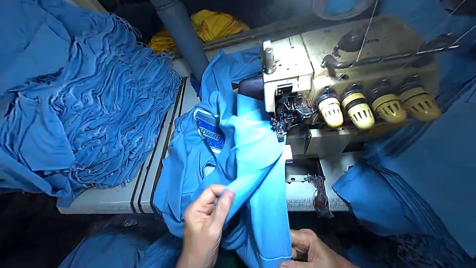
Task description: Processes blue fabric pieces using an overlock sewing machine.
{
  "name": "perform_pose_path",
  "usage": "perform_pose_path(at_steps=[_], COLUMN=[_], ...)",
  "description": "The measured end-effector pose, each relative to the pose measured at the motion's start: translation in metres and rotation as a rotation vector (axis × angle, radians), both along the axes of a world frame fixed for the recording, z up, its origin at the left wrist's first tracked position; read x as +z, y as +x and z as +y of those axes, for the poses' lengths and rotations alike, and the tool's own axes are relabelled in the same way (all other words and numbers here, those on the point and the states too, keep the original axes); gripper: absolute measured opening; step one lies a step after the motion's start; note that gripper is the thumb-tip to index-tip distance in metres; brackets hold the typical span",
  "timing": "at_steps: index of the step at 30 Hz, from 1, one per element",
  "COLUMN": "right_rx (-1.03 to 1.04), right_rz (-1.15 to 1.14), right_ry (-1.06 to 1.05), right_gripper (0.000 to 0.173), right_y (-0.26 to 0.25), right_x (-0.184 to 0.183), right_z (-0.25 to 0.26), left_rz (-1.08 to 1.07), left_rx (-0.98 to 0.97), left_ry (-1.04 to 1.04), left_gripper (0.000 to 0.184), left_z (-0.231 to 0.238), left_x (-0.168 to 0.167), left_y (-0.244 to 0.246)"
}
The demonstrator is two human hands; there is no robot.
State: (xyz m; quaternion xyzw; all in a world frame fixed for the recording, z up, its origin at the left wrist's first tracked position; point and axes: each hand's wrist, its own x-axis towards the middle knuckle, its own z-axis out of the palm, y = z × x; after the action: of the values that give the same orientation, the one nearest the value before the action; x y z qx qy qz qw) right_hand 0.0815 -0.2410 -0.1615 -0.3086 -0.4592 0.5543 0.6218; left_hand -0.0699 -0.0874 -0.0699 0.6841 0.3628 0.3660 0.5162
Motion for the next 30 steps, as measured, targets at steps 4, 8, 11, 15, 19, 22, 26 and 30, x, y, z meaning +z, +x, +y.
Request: perform_pose_path(at_steps=[4,8,11,15,19,22,26,30], right_rx=[-0.021,-0.090,-0.131,-0.223,-0.397,-0.458,-0.509,-0.585], right_rz=[0.012,0.041,0.126,0.206,0.217,0.234,0.235,0.195], right_ry=[-0.024,-0.067,-0.069,-0.047,-0.078,-0.129,-0.130,-0.145], right_gripper=[0.017,0.022,0.034,0.045,0.029,0.013,0.011,0.017], right_y=[0.005,0.009,0.016,0.024,0.027,0.028,0.026,0.022], right_x=[0.004,0.008,0.015,0.027,0.032,0.038,0.041,0.046], right_z=[-0.006,-0.007,0.006,0.033,0.058,0.067,0.073,0.076], left_rz=[0.223,0.415,0.444,0.469,0.506,0.509,0.609,0.622], left_rx=[-0.397,-0.554,-0.543,-0.463,-0.395,-0.353,-0.291,-0.269], left_ry=[0.431,0.733,0.904,1.131,1.205,1.199,1.191,1.183], left_gripper=[0.007,0.011,0.013,0.018,0.020,0.021,0.021,0.023], left_z=[-0.011,-0.019,-0.008,0.014,0.029,0.034,0.028,0.022], left_x=[0.031,0.014,0.012,0.015,0.023,0.027,0.031,0.028], left_y=[0.000,0.016,0.031,0.053,0.077,0.095,0.114,0.118])
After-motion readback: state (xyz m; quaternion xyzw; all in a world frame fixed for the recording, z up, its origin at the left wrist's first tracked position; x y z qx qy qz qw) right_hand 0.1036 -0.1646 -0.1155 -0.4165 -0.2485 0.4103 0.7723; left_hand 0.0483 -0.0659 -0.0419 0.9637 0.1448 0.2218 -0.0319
